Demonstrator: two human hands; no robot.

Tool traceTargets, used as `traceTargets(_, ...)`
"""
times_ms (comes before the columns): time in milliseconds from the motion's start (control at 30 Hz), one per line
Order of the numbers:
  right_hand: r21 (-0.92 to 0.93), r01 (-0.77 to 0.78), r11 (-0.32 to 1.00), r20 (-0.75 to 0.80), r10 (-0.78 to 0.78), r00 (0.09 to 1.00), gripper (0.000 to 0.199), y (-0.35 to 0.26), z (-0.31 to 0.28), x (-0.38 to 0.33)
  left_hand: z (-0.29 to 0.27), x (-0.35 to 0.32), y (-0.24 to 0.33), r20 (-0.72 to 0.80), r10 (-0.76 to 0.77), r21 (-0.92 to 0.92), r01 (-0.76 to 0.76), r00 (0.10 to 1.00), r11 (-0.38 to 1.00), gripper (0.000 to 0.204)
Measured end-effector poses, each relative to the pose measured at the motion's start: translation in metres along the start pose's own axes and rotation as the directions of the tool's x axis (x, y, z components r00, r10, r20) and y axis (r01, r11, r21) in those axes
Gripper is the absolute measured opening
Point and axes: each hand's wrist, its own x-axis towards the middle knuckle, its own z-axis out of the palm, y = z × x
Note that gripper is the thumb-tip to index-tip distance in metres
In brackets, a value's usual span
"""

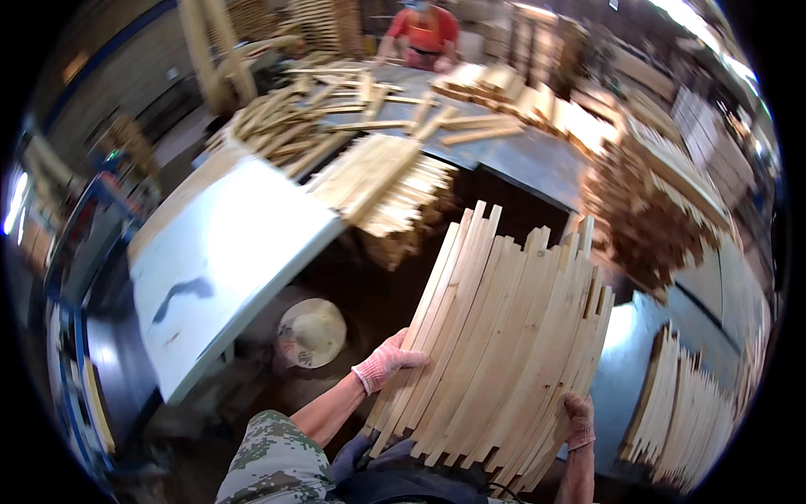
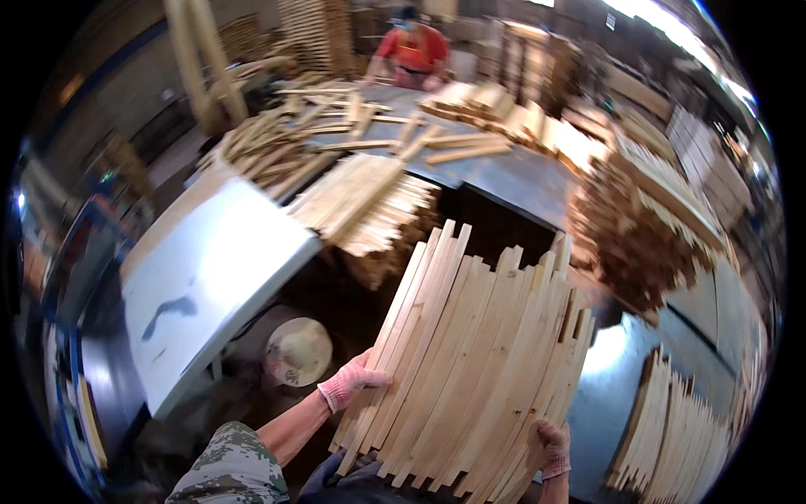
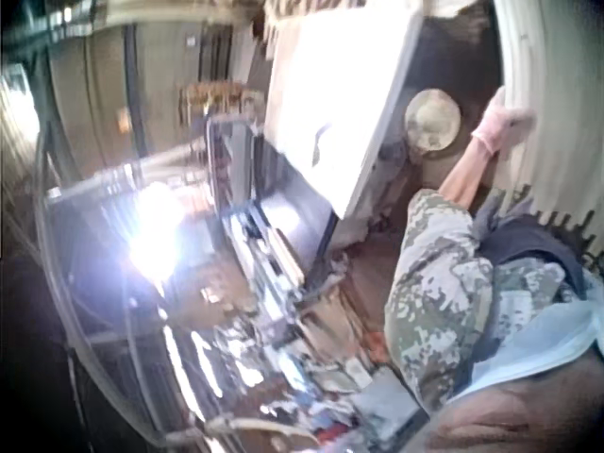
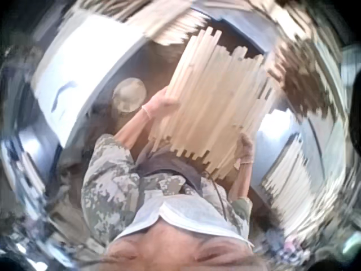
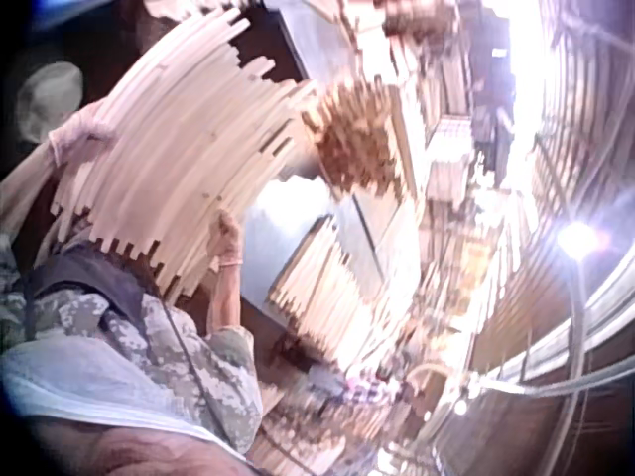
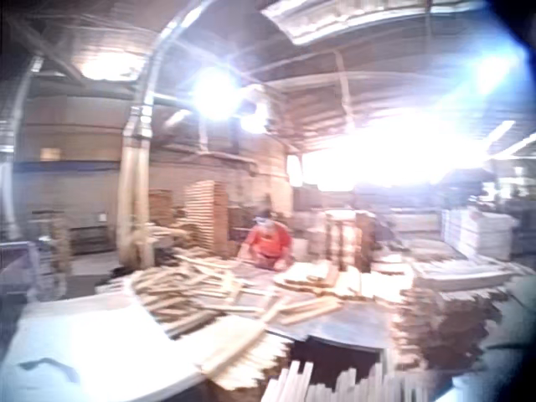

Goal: The person repeatedly picks up stacks of light-colored wooden planks from a metal table and places them onto a conveyor belt. They align the planks before moving them and continue this cycle throughout the clip.

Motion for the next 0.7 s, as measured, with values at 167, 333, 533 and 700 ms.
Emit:
traceTargets(167,0.007,0.06,0.998,0.378,-0.058,0.924,0.062,-0.015,0.113,0.062,-0.08,-0.085,0.024,-0.156,0.194,-0.134,-0.215,0.969,0.967,0.085)
traceTargets(333,-0.118,0.031,0.993,0.702,0.061,0.71,0.013,0.018,0.32,0.028,-0.196,-0.226,0.022,-0.443,0.17,-0.229,-0.295,0.88,0.928,0.084)
traceTargets(533,-0.341,-0.04,0.939,0.822,0.319,0.473,0.05,0.072,0.538,-0.044,-0.298,-0.36,-0.028,-0.638,0.109,-0.368,-0.425,0.763,0.827,0.083)
traceTargets(700,-0.568,-0.007,0.823,0.762,0.528,0.375,0.059,0.131,0.664,-0.039,-0.366,-0.401,-0.052,-0.734,0.03,-0.414,-0.483,0.678,0.771,0.075)
